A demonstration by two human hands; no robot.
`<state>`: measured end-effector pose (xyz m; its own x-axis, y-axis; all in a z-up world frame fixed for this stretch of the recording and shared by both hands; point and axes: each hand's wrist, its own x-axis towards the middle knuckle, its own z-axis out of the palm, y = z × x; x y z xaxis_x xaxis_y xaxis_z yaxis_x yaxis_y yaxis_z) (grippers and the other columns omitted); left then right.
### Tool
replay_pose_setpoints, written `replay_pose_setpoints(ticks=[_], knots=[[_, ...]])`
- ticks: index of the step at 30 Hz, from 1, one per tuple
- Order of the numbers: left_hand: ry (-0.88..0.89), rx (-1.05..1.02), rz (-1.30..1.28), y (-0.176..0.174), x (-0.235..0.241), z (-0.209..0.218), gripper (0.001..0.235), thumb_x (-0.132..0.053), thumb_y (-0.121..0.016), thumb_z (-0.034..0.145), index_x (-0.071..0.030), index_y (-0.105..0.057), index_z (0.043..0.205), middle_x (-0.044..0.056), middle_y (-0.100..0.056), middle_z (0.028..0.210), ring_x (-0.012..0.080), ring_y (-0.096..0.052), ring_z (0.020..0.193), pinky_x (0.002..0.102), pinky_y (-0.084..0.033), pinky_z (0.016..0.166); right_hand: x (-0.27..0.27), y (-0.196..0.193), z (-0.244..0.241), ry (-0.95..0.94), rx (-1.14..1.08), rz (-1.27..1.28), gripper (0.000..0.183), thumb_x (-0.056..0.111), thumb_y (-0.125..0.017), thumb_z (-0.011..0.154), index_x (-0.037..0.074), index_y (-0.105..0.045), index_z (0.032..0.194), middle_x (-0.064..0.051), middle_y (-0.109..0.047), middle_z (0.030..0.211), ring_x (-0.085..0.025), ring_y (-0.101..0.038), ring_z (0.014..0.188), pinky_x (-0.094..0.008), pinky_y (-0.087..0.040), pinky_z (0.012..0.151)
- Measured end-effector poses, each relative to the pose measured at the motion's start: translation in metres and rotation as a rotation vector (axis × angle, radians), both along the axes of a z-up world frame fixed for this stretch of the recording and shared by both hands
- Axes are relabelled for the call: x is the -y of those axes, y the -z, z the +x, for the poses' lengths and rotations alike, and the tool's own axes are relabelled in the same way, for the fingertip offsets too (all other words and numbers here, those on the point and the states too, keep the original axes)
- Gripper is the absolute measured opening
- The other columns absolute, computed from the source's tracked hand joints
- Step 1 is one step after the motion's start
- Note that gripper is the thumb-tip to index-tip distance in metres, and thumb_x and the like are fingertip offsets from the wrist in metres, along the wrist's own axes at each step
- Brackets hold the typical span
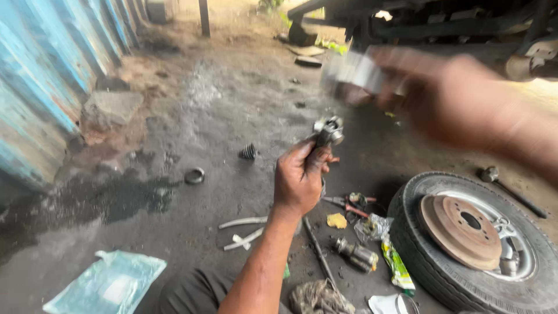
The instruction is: The person sits on the floor and cleans a metal car part with a rag. They then pick up a circular metal component, inspect it, and apply grease to it by hand. Finally, they use a ratchet wrench to tighten a nut on a small metal piece.
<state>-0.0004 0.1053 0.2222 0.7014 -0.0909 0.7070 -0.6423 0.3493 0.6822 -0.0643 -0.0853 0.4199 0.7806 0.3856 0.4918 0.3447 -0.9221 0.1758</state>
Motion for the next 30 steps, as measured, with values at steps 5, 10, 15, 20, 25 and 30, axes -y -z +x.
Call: replay_pose_setpoints(ticks=[5, 10, 15, 20, 25, 30], knots=[[0.083, -0.043, -0.044, 0.002, 0.005, 0.005, 0.032, -0.025, -0.063, 0.106, -0.002, -0.070, 0.127, 0.003, -0.071, 0.094, 0.0072, -0.065, 0.079, 0.023, -0.057, 0.070, 0.003, -0.019, 0.013, 0.281, -0.103, -0.143, 0.025, 0.030, -0.055, 0.109, 0.013, -0.068, 0.122, -0.008, -0.072, 0.088, -0.022, -0.070, 0.076, -0.037, -0.057, 0.068], [0.040, -0.013, 0.013, -0.002, 0.009, -0.001, 0.029, -0.023, -0.063, 0.105, -0.002, -0.070, 0.124, 0.002, -0.072, 0.091, 0.0058, -0.063, 0.075, 0.022, -0.054, 0.066, -0.015, 0.016, 0.000, 0.280, -0.308, -0.177, 0.028, 0.036, -0.053, 0.109, 0.017, -0.068, 0.125, -0.008, -0.073, 0.093, -0.021, -0.071, 0.077, -0.034, -0.057, 0.067], [0.071, -0.054, -0.005, 0.005, 0.012, -0.004, 0.024, -0.022, -0.062, 0.107, -0.001, -0.071, 0.115, 0.001, -0.070, 0.090, 0.0055, -0.062, 0.076, 0.022, -0.053, 0.067, 0.058, -0.023, 0.041, -0.052, -0.002, 0.456, 0.033, 0.034, -0.045, 0.115, 0.010, -0.067, 0.121, -0.011, -0.071, 0.098, -0.019, -0.069, 0.079, -0.029, -0.057, 0.065], [0.077, -0.068, -0.053, 0.004, -0.001, 0.005, 0.025, -0.023, -0.062, 0.109, -0.001, -0.071, 0.116, -0.001, -0.066, 0.086, 0.0053, -0.058, 0.073, 0.022, -0.052, 0.067, 0.081, 0.017, 0.046, 0.514, -0.109, -0.381, 0.029, 0.028, -0.066, 0.100, 0.005, -0.069, 0.116, -0.011, -0.074, 0.089, -0.020, -0.073, 0.075, -0.032, -0.061, 0.063], [0.104, -0.089, -0.056, 0.002, -0.006, 0.007, 0.027, -0.021, -0.064, 0.104, -0.002, -0.071, 0.122, -0.001, -0.068, 0.088, 0.0054, -0.062, 0.074, 0.021, -0.054, 0.066, 0.018, 0.026, -0.001, 0.178, -0.186, -0.008, 0.048, 0.029, -0.058, 0.102, 0.023, -0.065, 0.150, -0.006, -0.080, 0.097, -0.021, -0.074, 0.070, -0.042, -0.060, 0.068], [0.162, -0.090, -0.137, 0.009, -0.011, 0.015, 0.028, -0.017, -0.069, 0.102, 0.000, -0.069, 0.123, 0.001, -0.069, 0.096, 0.0058, -0.062, 0.079, 0.023, -0.055, 0.069, -0.002, -0.044, 0.011, 0.502, -0.002, -0.482, 0.036, 0.043, -0.051, 0.107, 0.009, -0.062, 0.112, -0.006, -0.068, 0.083, -0.018, -0.067, 0.071, -0.035, -0.057, 0.075]])
